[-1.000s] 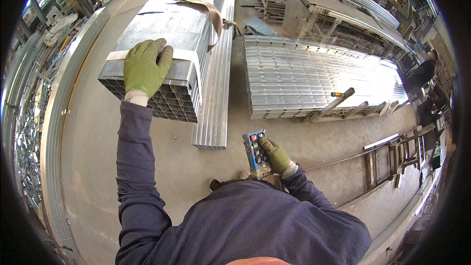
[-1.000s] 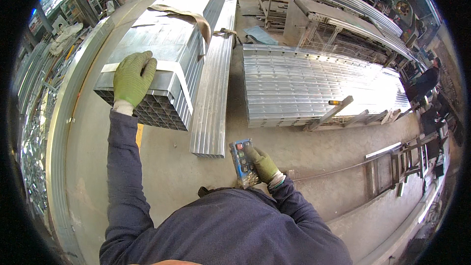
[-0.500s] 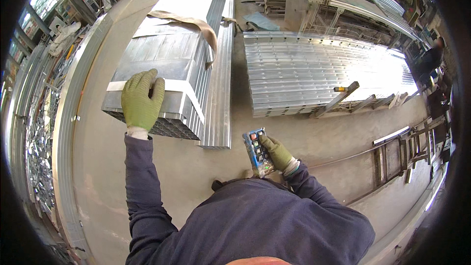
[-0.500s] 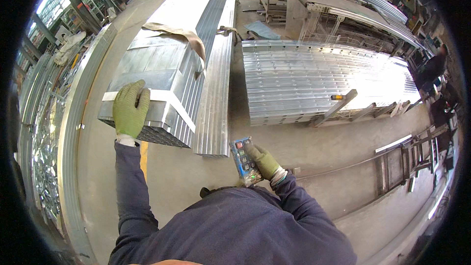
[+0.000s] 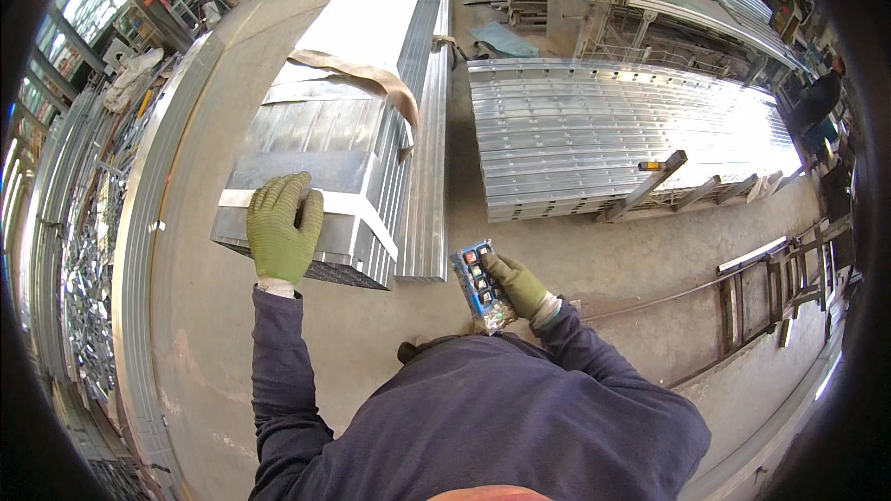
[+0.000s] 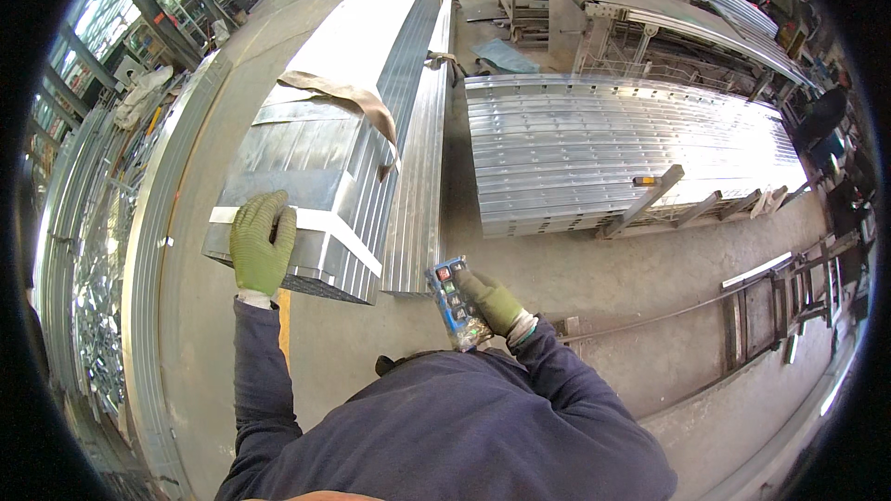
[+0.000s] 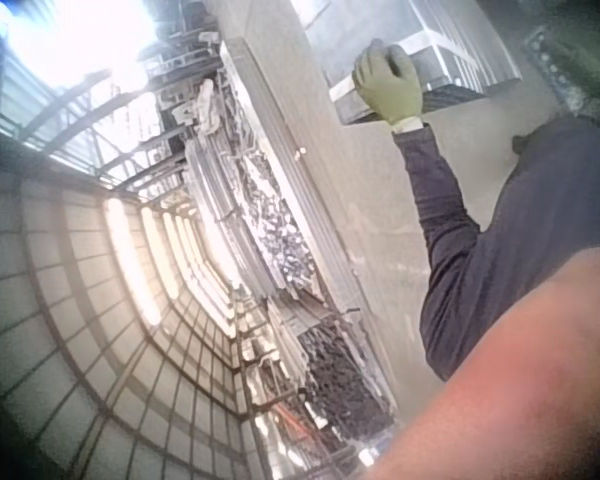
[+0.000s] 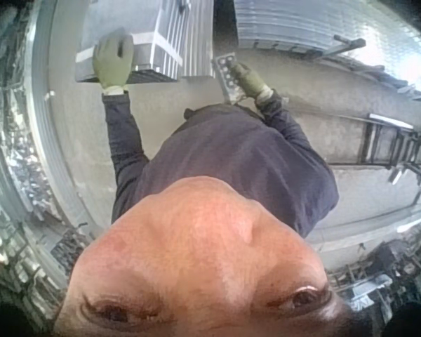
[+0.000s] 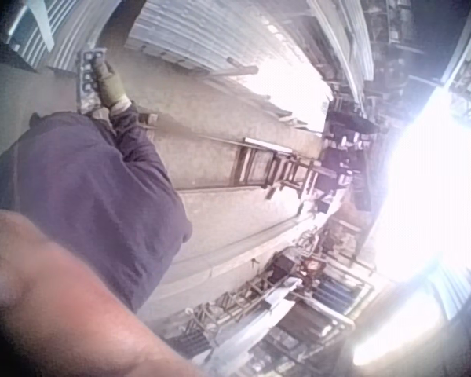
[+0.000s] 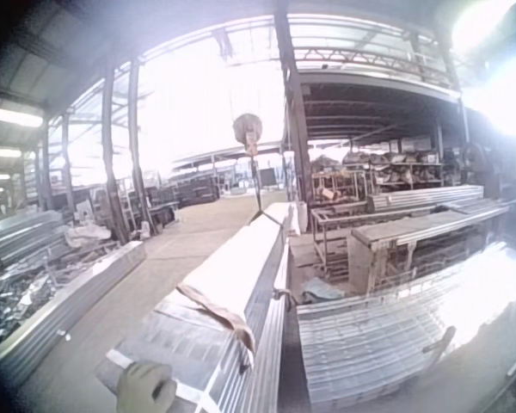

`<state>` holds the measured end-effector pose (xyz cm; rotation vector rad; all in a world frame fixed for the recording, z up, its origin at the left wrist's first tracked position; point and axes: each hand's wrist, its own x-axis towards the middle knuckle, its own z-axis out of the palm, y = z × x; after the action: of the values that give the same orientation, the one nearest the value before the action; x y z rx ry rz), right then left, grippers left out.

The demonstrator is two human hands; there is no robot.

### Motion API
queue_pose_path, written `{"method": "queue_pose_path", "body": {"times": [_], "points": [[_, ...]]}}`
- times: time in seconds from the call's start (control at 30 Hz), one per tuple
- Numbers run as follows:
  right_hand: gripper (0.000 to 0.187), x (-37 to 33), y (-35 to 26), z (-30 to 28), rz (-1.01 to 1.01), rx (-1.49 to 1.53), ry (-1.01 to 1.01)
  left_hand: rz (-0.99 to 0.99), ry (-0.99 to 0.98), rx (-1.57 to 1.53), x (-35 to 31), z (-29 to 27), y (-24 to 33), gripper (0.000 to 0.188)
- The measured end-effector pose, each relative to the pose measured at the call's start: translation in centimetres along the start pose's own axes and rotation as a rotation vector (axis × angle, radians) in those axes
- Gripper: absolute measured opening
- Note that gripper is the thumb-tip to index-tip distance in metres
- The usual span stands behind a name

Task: The person uses a remote control to operate an overhead crane, lifting and moving a bundle of metal profiles across the workshop floor. They guide the load to a stacking area and place it down, then detach the crane hook and walk to a workbench to handle a single metal profile.

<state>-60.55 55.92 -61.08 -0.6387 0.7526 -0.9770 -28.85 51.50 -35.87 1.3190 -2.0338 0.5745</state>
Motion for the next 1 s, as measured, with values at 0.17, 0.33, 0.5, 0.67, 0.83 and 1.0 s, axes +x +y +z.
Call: {"method": "queue_pose_path", "body": {"times": [0.17,0.33,0.5,0.67,0.83,1.0], "points": [[0.057,0.2,-2.1,0.9,0.029,0.008,-0.027,0.015,-0.034,0.022,0.8,0.2,-0.1,0.026],[0.055,0.3,-3.5,1.8,0.02,-0.018,-0.041,0.02,-0.095,0.036,1.5,0.4,-0.3,0.029],[0.058,0.1,-5.7,3.3,0.015,-0.089,-0.023,0.018,-0.139,0.035,2.3,0.4,-0.2,0.031],[0.058,-0.5,-8.6,5.2,-0.035,-0.076,-0.009,0.041,-0.185,0.071,2.7,1.4,-0.9,0.032],[0.052,1.4,-7.7,5.5,-0.073,0.037,0.075,0.018,-0.243,0.08,0.1,5.4,-4.1,0.034],[0.052,5.0,-4.7,5.5,-0.025,0.058,0.204,0.019,-0.213,0.092,-3.8,10.9,-8.0,0.035]]}}
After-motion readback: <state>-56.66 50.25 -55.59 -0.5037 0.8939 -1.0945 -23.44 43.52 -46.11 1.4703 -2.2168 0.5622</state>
